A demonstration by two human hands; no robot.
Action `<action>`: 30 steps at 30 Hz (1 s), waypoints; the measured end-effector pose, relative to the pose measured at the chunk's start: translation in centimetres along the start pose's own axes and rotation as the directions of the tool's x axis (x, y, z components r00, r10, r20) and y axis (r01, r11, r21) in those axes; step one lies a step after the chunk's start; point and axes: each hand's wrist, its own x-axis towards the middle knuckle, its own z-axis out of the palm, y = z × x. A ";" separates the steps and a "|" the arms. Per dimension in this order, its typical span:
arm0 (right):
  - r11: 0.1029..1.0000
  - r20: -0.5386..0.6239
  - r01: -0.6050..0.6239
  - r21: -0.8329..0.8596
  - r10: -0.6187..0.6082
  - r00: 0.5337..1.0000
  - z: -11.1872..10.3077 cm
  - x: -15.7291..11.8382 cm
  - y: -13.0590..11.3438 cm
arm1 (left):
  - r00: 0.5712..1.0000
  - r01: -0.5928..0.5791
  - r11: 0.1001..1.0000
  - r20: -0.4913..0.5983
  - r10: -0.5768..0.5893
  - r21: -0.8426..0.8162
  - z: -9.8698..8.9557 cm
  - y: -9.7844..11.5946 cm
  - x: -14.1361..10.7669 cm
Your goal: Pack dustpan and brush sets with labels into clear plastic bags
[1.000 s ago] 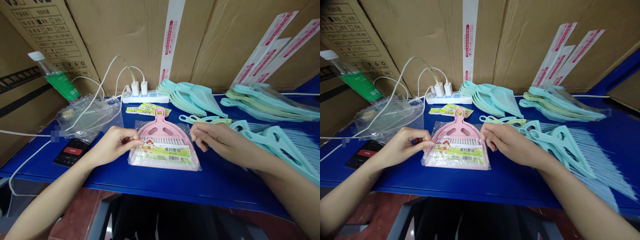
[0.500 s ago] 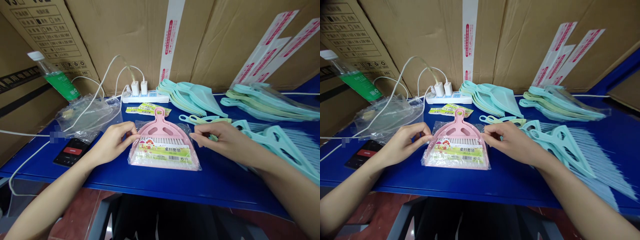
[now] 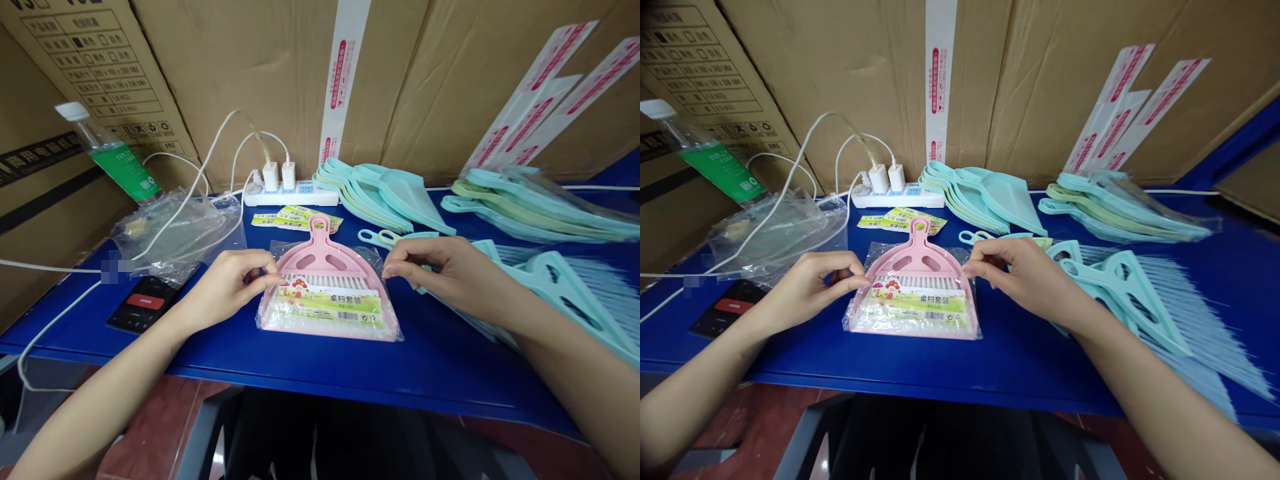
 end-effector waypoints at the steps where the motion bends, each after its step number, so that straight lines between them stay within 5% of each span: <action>1: 1.000 -0.008 -0.004 0.011 0.004 1.000 0.0 0.0 0.1 | 1.000 0.001 1.000 0.003 -0.001 0.001 0.0 0.0 0.0; 30: 0.995 -0.089 0.078 -0.066 -0.084 0.992 0.1 -0.2 0.5 | 1.000 -0.016 1.000 -0.001 0.016 0.012 0.1 0.1 -0.2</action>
